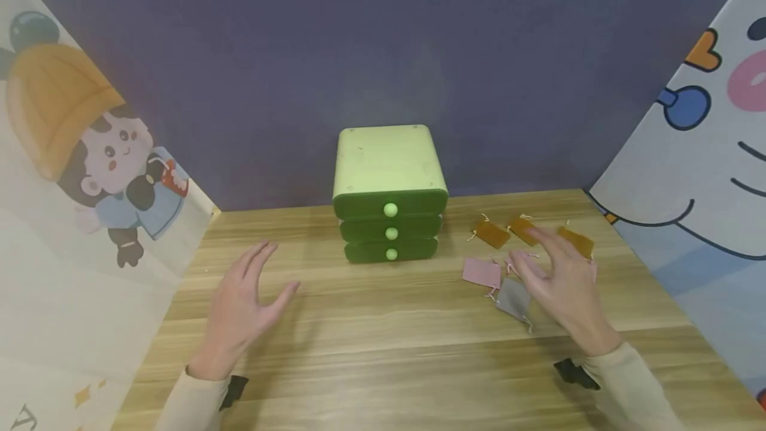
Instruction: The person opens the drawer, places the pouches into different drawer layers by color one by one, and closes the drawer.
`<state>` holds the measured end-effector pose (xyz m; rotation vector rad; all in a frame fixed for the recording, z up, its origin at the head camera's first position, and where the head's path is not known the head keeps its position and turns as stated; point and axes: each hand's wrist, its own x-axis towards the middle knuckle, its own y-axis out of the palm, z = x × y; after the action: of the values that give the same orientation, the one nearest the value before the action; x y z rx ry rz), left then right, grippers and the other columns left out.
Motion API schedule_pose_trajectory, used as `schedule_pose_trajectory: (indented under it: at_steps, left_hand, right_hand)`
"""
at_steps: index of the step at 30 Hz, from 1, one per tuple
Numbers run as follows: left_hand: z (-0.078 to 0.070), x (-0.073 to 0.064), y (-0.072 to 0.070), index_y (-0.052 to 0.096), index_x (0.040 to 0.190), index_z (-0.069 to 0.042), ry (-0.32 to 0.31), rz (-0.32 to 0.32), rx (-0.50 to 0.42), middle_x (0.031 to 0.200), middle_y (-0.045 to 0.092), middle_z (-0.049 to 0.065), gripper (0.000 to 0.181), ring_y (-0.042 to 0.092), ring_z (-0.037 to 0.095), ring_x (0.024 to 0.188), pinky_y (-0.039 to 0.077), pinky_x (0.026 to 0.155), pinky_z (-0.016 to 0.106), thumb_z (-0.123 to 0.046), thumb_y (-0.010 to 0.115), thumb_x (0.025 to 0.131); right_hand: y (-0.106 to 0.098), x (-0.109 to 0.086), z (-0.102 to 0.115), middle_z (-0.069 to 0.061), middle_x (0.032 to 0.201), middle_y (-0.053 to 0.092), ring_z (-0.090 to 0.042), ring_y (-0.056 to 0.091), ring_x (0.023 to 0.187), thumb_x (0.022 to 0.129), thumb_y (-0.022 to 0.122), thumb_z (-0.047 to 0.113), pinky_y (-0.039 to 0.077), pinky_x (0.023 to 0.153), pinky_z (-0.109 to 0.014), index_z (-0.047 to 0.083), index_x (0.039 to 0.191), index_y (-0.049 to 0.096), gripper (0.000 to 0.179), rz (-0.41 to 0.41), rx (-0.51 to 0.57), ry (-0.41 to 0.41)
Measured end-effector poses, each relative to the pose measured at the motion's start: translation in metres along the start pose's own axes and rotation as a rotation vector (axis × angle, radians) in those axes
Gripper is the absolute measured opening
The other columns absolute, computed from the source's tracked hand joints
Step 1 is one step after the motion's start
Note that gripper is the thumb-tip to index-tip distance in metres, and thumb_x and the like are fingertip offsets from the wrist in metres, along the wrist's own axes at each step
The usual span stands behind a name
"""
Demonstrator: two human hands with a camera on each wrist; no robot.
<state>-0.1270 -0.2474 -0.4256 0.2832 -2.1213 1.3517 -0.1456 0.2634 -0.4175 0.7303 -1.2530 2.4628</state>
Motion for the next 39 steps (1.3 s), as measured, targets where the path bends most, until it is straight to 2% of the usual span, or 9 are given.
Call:
schedule_pose_trajectory:
  at_steps: [3,5,10,15,18,22,29,36,39]
  left_hand:
    - [-0.002,0.000,0.002,0.061,0.146,-0.004,-0.012,-0.031,-0.021,0.148,0.061,0.024,0.075,0.060,0.049,0.131,0.052,0.103,0.067,-0.036,0.084,0.083]
    - [-0.005,0.000,0.003,0.061,0.146,-0.004,-0.025,-0.042,-0.050,0.149,0.061,0.023,0.071,0.060,0.048,0.132,0.051,0.104,0.067,-0.032,0.084,0.085]
    - [-0.012,0.001,0.005,0.062,0.145,-0.004,-0.034,-0.063,-0.141,0.150,0.060,0.020,0.066,0.059,0.046,0.134,0.048,0.108,0.067,-0.023,0.084,0.087]
    - [-0.016,0.002,0.007,0.062,0.145,-0.004,-0.044,-0.082,-0.183,0.150,0.061,0.019,0.065,0.060,0.046,0.133,0.049,0.107,0.066,-0.020,0.084,0.087]
    - [-0.019,0.003,0.008,0.062,0.145,-0.005,-0.070,-0.079,-0.191,0.149,0.061,0.018,0.063,0.059,0.045,0.134,0.048,0.108,0.067,-0.019,0.084,0.087]
    - [-0.022,0.005,0.009,0.062,0.144,-0.004,-0.100,-0.074,-0.210,0.150,0.061,0.019,0.060,0.056,0.045,0.137,0.044,0.112,0.068,-0.017,0.083,0.089]
    - [-0.026,0.007,0.013,0.063,0.143,-0.004,-0.116,-0.073,-0.227,0.149,0.061,0.018,0.060,0.056,0.043,0.138,0.044,0.114,0.066,-0.017,0.083,0.088]
    - [-0.030,0.009,0.018,0.062,0.144,-0.004,-0.083,-0.074,-0.223,0.148,0.063,0.018,0.062,0.060,0.042,0.135,0.049,0.111,0.063,-0.019,0.084,0.088]
    - [-0.032,0.011,0.019,0.062,0.144,-0.003,-0.078,-0.079,-0.231,0.147,0.063,0.018,0.062,0.062,0.040,0.131,0.053,0.105,0.059,-0.019,0.084,0.088]
  right_hand:
    - [0.004,0.002,0.002,-0.025,0.137,0.070,-0.053,0.063,0.125,0.094,0.079,0.025,0.043,0.103,-0.078,0.002,0.137,0.068,0.050,-0.013,0.046,-0.023]
    - [0.005,0.002,0.005,-0.024,0.137,0.070,-0.050,0.064,0.127,0.095,0.078,0.021,0.048,0.101,-0.070,0.001,0.136,0.068,0.047,-0.001,0.083,-0.024]
    - [0.010,0.003,0.015,-0.022,0.138,0.070,-0.046,0.062,0.129,0.097,0.077,0.018,0.049,0.103,-0.062,0.000,0.134,0.069,0.043,0.027,0.142,0.000]
    - [0.015,0.003,0.023,-0.019,0.133,0.073,-0.039,0.066,0.118,0.095,0.079,0.017,0.047,0.095,-0.028,0.001,0.132,0.072,0.041,0.015,0.148,-0.028]
    - [0.017,0.004,0.027,-0.018,0.130,0.075,-0.038,0.068,0.114,0.094,0.080,0.013,0.045,0.093,-0.017,0.002,0.130,0.073,0.039,-0.006,0.168,-0.057]
    - [0.020,0.004,0.030,-0.017,0.128,0.076,-0.035,0.070,0.111,0.093,0.079,0.007,0.047,0.092,-0.011,0.003,0.129,0.074,0.036,-0.021,0.211,-0.093]
    - [0.026,0.004,0.038,-0.016,0.124,0.077,0.000,0.063,0.109,0.094,0.077,0.003,0.048,0.093,-0.008,0.003,0.126,0.075,0.032,-0.005,0.305,-0.095]
    - [0.033,0.006,0.048,-0.014,0.118,0.079,-0.021,0.070,0.102,0.095,0.077,0.003,0.053,0.092,-0.012,0.001,0.125,0.075,0.030,0.020,0.349,-0.088]
    - [0.036,0.005,0.053,-0.012,0.116,0.079,-0.016,0.072,0.097,0.096,0.077,0.003,0.054,0.087,-0.013,0.003,0.126,0.074,0.030,0.051,0.365,-0.088]
